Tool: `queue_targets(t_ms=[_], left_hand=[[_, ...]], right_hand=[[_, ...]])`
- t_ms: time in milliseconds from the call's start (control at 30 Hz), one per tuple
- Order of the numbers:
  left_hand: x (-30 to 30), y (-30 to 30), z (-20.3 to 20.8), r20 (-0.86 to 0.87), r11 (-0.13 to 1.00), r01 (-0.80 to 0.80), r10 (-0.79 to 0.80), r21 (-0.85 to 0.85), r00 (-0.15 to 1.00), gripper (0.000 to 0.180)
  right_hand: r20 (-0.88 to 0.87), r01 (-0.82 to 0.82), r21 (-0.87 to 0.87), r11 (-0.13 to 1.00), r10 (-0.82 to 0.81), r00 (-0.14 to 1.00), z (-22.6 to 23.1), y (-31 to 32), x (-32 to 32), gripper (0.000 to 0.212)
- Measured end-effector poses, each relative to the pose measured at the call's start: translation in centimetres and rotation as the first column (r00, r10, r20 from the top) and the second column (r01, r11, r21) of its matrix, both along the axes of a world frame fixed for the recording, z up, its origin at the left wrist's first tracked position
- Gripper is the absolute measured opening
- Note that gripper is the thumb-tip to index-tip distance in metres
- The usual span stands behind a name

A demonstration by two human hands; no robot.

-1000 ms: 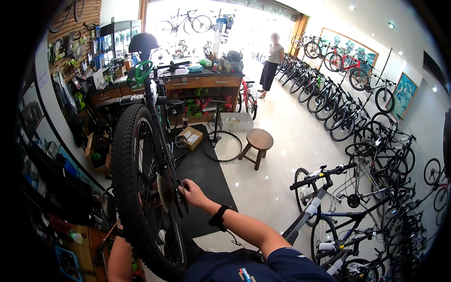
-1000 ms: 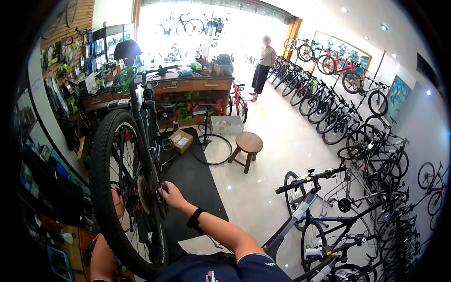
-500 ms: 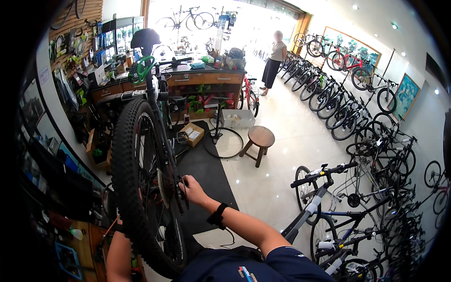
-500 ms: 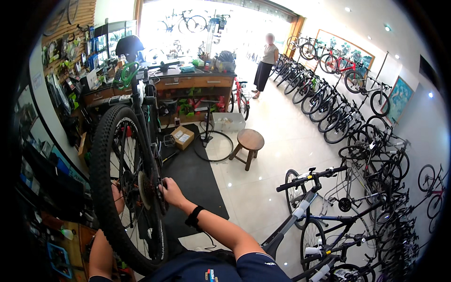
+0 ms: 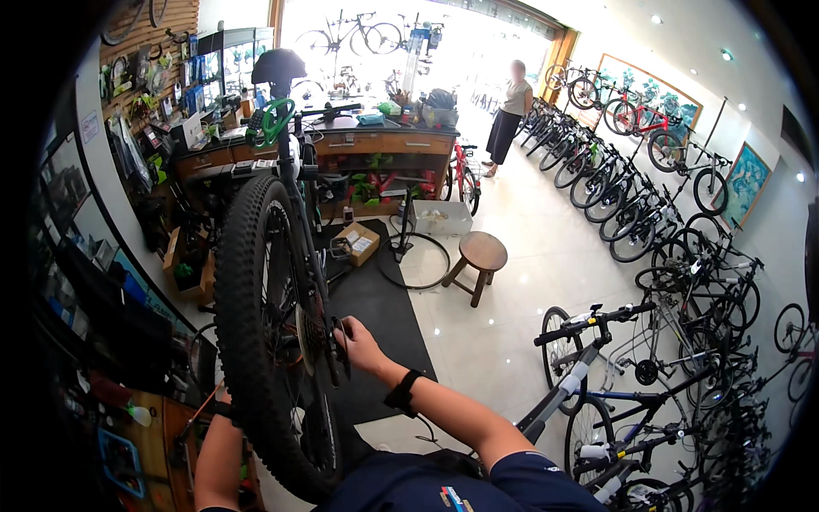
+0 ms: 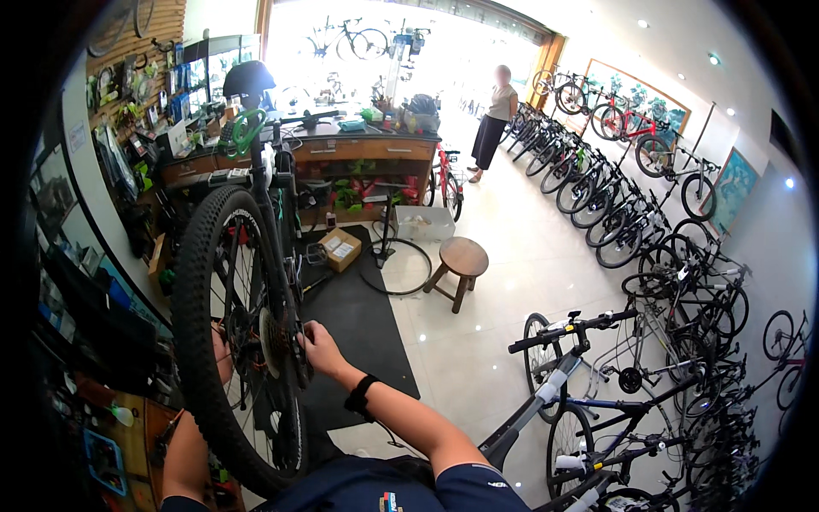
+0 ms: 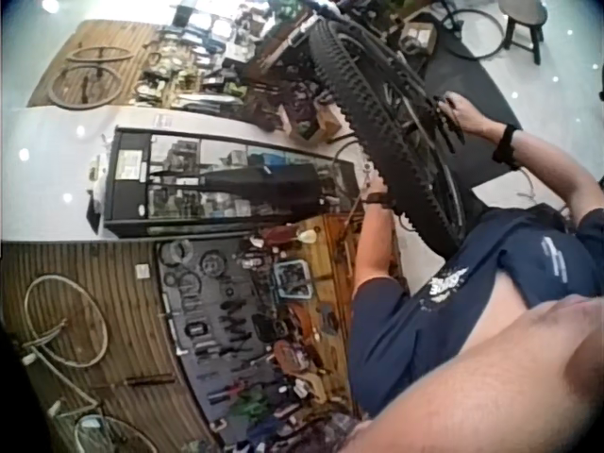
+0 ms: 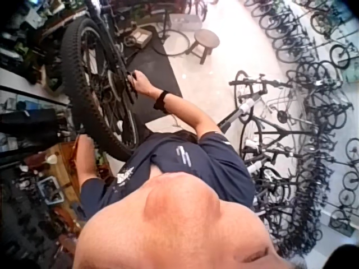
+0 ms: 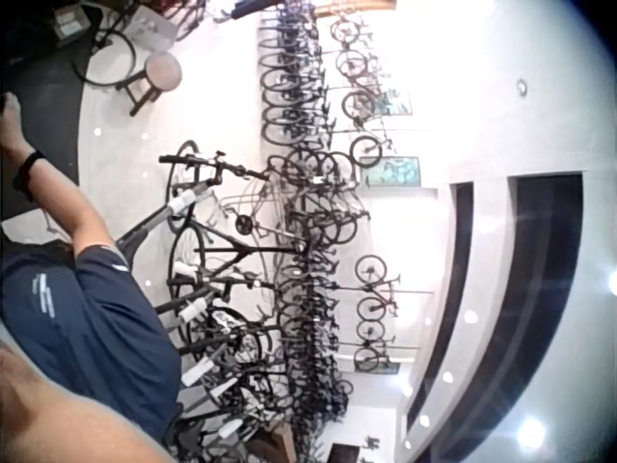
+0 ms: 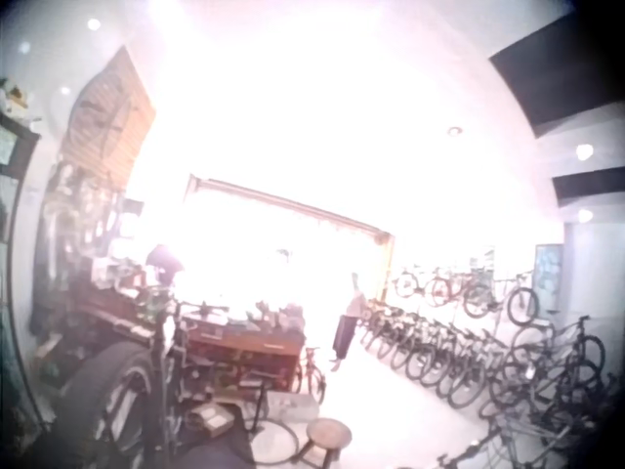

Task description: The person adjusts a quick-release skewer on a bicycle wheel by hand and then installs the wheel onto the rear frame of a bicycle, aligning it with the chain and derailleur.

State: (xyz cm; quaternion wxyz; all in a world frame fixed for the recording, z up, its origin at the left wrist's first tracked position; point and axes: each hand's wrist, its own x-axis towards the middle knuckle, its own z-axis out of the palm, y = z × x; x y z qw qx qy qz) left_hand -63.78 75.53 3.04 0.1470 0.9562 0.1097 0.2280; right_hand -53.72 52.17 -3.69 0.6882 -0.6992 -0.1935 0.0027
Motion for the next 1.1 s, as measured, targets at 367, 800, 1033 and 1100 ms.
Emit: queue_targets(t_ms=[367,800,1033,1100], left_hand=[[-1.7,-2.4,4.6,-0.077,0.985,-0.105,0.116,0.135,0.990,0.028],[2.2,4.5,-5.0,-0.005,0.998,-0.005,0.005,-0.067,1.000,0.024],[1.8,1.8,-0.9,-0.206,0.948,0.033,-0.103,-0.315,0.973,0.019],[1.3,1.7,-1.0,-0.161,0.950,0.079,-0.133,-0.303,0.978,0.018]], right_hand=[[0.078,0.046,-0.215,0.976,-0.029,0.997,0.4,0.5,-0.2,0.035],[0.096,0.078,-0.288,0.954,-0.053,0.994,1.6,0.1,-0.2,0.024],[0.155,0.109,-0.390,0.914,-0.051,0.987,1.2,-0.9,0.1,0.029],[-0.020,-0.010,-0.152,0.988,0.008,1.000,-0.2,-0.5,0.1,0.030]])
